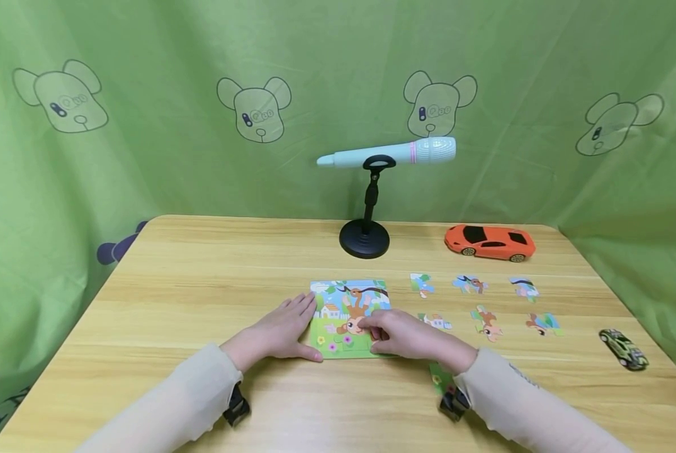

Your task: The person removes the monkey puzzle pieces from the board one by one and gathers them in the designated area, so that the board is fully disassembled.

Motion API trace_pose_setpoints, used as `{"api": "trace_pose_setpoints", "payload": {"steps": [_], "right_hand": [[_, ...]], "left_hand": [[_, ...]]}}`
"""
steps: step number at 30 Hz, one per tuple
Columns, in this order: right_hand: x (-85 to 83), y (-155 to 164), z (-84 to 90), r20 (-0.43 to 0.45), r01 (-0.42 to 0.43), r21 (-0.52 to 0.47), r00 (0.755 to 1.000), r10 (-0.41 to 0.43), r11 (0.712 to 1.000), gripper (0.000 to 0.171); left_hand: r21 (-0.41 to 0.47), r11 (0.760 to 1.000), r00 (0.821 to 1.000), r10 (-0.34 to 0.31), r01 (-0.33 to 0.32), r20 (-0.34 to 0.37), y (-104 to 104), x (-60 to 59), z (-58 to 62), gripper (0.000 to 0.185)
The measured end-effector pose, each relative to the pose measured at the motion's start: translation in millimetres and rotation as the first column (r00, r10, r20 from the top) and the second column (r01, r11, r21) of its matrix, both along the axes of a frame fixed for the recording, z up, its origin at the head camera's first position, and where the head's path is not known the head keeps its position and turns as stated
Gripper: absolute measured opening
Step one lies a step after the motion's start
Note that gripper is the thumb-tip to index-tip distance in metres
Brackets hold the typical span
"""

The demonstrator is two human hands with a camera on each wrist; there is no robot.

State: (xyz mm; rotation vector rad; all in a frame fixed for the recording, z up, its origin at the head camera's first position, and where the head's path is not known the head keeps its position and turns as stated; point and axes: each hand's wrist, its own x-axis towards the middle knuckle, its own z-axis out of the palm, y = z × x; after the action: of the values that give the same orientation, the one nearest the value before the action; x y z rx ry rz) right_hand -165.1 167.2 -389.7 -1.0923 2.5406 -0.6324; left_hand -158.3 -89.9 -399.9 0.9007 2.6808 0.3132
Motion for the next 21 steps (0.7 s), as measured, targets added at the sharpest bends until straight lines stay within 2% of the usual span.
{"api": "trace_pose_setpoints", "payload": {"steps": [9,13,17,21], "right_hand": [[-2.9,1.4,-0.4,0.078,0.021,-0.065,0.997,-0.015,0.998,0.029],[-3.4,3.5,0.7,0.147,0.072,-0.143,0.988,-0.051,0.987,0.021],[-3.9,4.2,1.5,0.289,0.165,-0.246,0.953,-0.09,0.955,0.007],[-5.9,4.4,0.6,0.397,0.232,-0.303,0.912,-0.099,0.924,0.005]], "left_hand": [[0.004,1.0,1.0,0.001,-0.001,0.002,0.1,0.0,0.6,0.104],[0.006,1.0,1.0,-0.001,0.001,-0.001,-0.1,-0.2,0.8,0.104],[0.003,1.0,1.0,-0.002,0.002,0.0,0.0,-0.4,0.6,0.104],[0.002,1.0,1.0,-0.001,0.001,0.001,0.1,-0.6,0.3,0.104]]}}
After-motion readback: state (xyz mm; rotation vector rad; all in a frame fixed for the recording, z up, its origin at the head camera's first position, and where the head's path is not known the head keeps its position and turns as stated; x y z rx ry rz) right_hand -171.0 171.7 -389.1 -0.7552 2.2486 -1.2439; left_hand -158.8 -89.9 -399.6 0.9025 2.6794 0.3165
